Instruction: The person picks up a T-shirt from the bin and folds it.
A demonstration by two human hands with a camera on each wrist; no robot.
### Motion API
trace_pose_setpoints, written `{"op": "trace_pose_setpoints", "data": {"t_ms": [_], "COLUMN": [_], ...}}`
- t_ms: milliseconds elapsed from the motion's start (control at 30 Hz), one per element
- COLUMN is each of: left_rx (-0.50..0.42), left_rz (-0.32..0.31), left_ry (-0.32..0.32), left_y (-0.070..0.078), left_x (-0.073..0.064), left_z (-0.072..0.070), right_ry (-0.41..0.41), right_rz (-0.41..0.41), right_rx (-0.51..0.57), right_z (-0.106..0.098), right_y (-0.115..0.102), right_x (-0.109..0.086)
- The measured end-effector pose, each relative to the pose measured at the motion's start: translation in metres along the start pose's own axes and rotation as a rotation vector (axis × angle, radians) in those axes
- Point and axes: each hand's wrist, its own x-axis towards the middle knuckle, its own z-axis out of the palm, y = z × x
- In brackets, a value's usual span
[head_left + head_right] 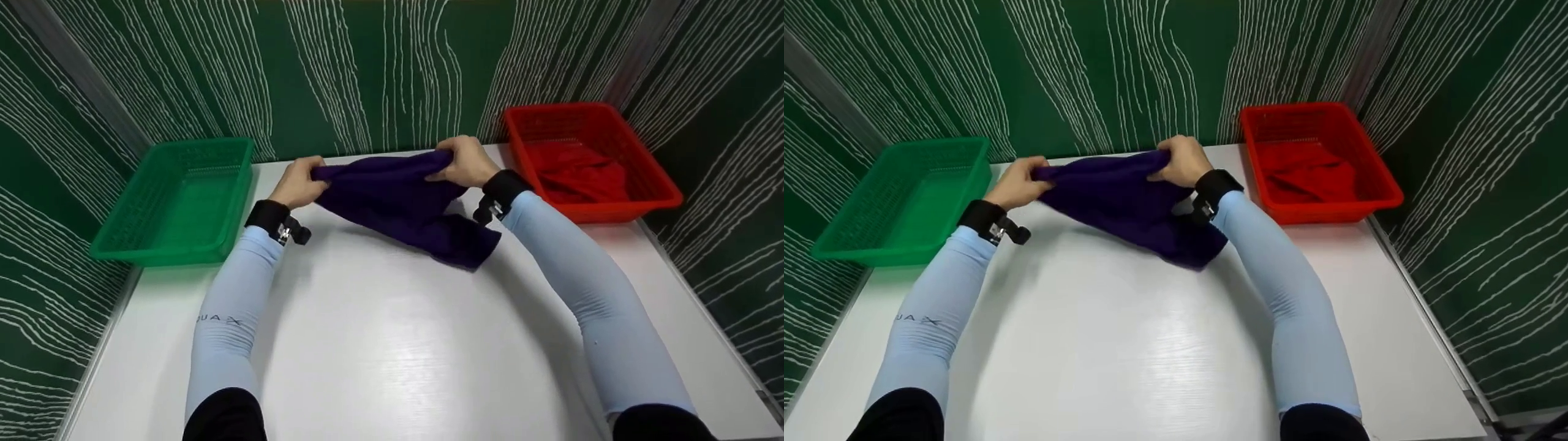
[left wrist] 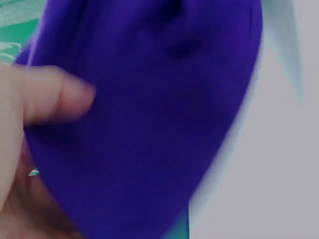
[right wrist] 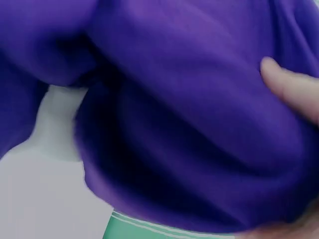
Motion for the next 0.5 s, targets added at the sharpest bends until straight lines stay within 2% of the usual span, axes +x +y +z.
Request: {"op": "trace_pose_setpoints", "data": {"t_ms": [67, 167, 267, 333, 400, 433, 467, 500], "left_rx": [-0.021, -0.041, -0.056, -0.08, -0.089, -0.082, -0.067, -0.036], "left_rz": [-0.002, -0.014, -0.043, -0.068, -0.103, -0.121, -0.137, -0.15], "left_ry": [0.104, 0.246, 0.381, 0.447, 0.47, 0.459, 0.43, 0.373], "left_y": [-0.002, -0.003, -0.003, -0.002, 0.0, 0.001, 0.003, 0.006], "left_x": [-0.001, -0.002, -0.003, -0.003, -0.005, -0.007, -0.008, -0.01], "left_z": [-0.004, -0.01, -0.019, -0.026, -0.032, -0.033, -0.034, -0.032], "right_ry": [0.002, 0.025, 0.045, 0.073, 0.097, 0.108, 0.109, 0.103], "right_rz": [-0.006, 0.001, 0.021, 0.028, 0.026, 0.016, 0.011, 0.002], "right_rx": [0.056, 0.196, 0.403, 0.529, 0.617, 0.633, 0.645, 0.652], "right_z": [-0.003, -0.007, -0.012, -0.016, -0.019, -0.019, -0.02, -0.017], "right_y": [0.002, 0.005, 0.005, 0.005, 0.003, 0.003, 0.0, -0.001], "right_x": [0.0, 0.0, 0.0, 0.0, 0.0, 0.001, 0.0, 0.001]}}
